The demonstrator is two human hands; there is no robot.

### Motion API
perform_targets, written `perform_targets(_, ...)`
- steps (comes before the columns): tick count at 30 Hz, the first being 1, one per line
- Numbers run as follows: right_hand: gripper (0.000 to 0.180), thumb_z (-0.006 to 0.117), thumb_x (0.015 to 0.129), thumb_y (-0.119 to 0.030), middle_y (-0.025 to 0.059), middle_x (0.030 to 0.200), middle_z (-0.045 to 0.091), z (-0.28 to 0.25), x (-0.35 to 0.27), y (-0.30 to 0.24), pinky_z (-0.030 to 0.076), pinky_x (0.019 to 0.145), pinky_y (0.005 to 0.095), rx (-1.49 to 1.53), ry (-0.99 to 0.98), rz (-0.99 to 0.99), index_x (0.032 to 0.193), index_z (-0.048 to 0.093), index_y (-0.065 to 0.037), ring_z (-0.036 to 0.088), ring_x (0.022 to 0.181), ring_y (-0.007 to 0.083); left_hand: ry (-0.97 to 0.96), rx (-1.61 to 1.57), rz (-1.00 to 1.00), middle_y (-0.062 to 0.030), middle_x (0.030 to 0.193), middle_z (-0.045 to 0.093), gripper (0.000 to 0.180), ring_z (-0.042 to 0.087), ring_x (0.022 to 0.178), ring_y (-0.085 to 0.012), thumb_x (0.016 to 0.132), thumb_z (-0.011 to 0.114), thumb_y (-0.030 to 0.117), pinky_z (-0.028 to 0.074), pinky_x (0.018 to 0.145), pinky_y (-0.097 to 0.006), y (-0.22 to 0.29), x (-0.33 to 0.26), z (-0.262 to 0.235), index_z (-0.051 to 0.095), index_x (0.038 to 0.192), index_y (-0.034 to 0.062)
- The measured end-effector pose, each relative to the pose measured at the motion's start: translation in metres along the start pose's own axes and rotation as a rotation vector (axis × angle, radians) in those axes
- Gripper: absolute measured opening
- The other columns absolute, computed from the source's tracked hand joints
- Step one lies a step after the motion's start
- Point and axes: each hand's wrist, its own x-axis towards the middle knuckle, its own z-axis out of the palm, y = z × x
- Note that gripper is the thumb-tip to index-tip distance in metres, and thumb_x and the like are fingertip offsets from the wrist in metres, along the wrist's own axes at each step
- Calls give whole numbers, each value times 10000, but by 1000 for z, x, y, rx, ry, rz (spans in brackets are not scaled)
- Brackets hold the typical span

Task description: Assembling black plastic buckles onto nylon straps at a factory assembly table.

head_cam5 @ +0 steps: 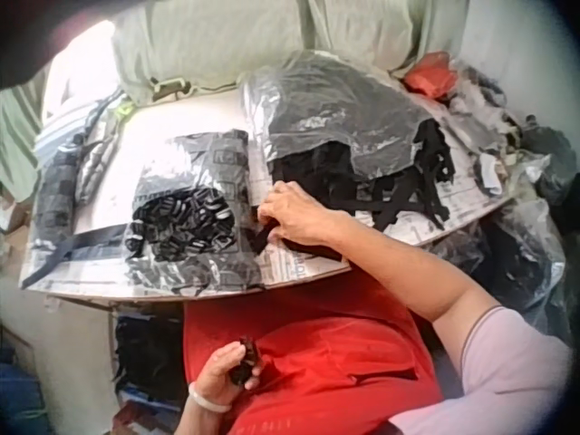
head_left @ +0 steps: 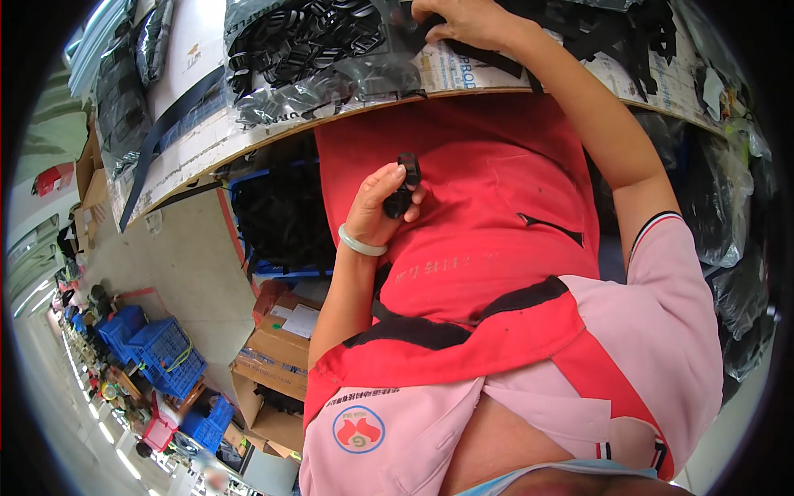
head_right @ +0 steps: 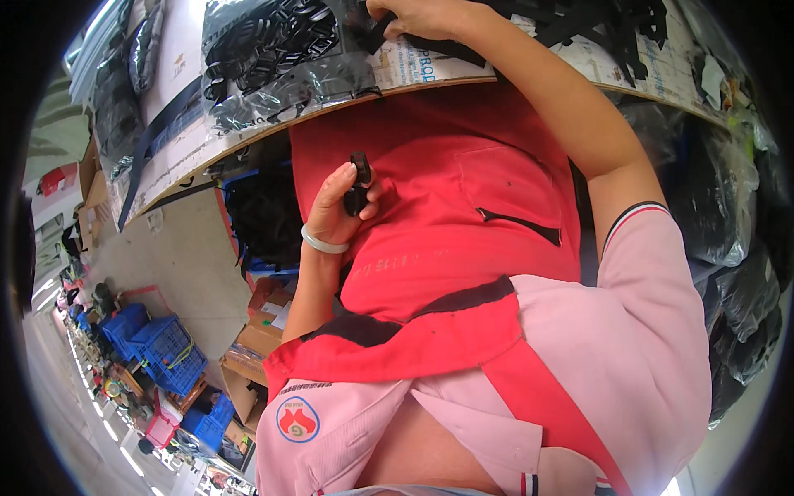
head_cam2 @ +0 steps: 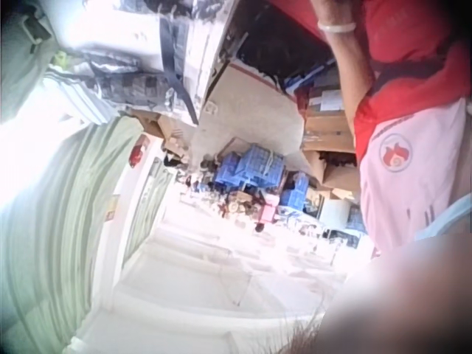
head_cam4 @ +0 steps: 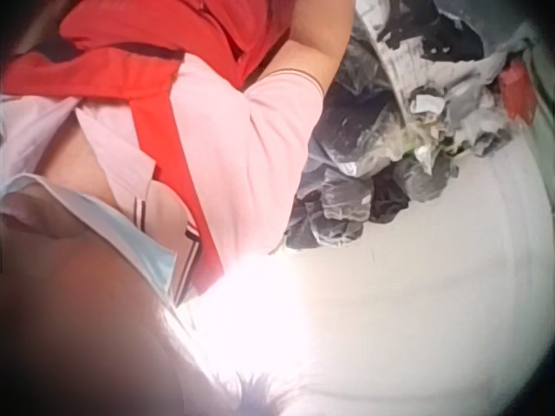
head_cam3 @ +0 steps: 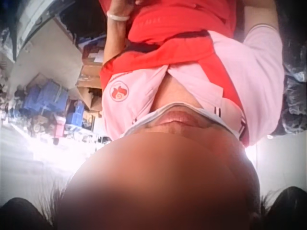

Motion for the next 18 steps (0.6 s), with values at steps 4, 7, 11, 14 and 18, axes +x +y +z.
perform_targets(4, 146, 703, 743, -202, 41, 834, 594, -22, -12, -3, 407, 818, 375, -154, 5, -79, 830, 642, -101, 540, 936, 263, 108, -73, 46, -71, 788, 588, 183, 553, 646, -140, 939, 582, 187, 427, 482, -242, 0, 2, -2, 592, 1001, 14)
perform_targets(7, 103, 672, 765, -181, 35, 791, 587, -71, -23, -63, 450, 764, 370, -64, 5, 227, 810, 621, -104, 572, 895, 251, 211, 64, 107, -52, 761, 585, 180, 544, 618, -118, 925, 607, 164, 404, 462, -230, 4, 4, 3, 612, 1003, 2)
perform_targets(11, 92, 612, 901, -132, 0, 708, 589, -81, -59, -120, 452, 524, 219, 766, -73, 348, 933, 617, -46, 562, 609, 76, 353, 317, 220, -36, 707, 591, 193, 521, 548, -85, 905, 637, 150, 378, 438, -209, 7, 1, 17, 649, 999, -18)
perform_targets(14, 110, 578, 917, -117, 31, 645, 587, -37, -86, -130, 433, 442, 210, 1248, -266, 506, 890, 577, -10, 531, 479, 56, 353, 350, 276, -32, 695, 603, 175, 508, 522, -68, 898, 645, 130, 369, 429, -199, 7, 9, 30, 660, 983, -23)
perform_targets(18, 149, 575, 920, -166, 62, 645, 609, -2, -99, -131, 426, 388, 193, 1534, -396, 829, 906, 562, -18, 566, 472, 76, 406, 391, 410, -24, 699, 614, 159, 519, 532, -57, 884, 658, 88, 375, 435, -186, 4, 7, 33, 672, 1001, -18)
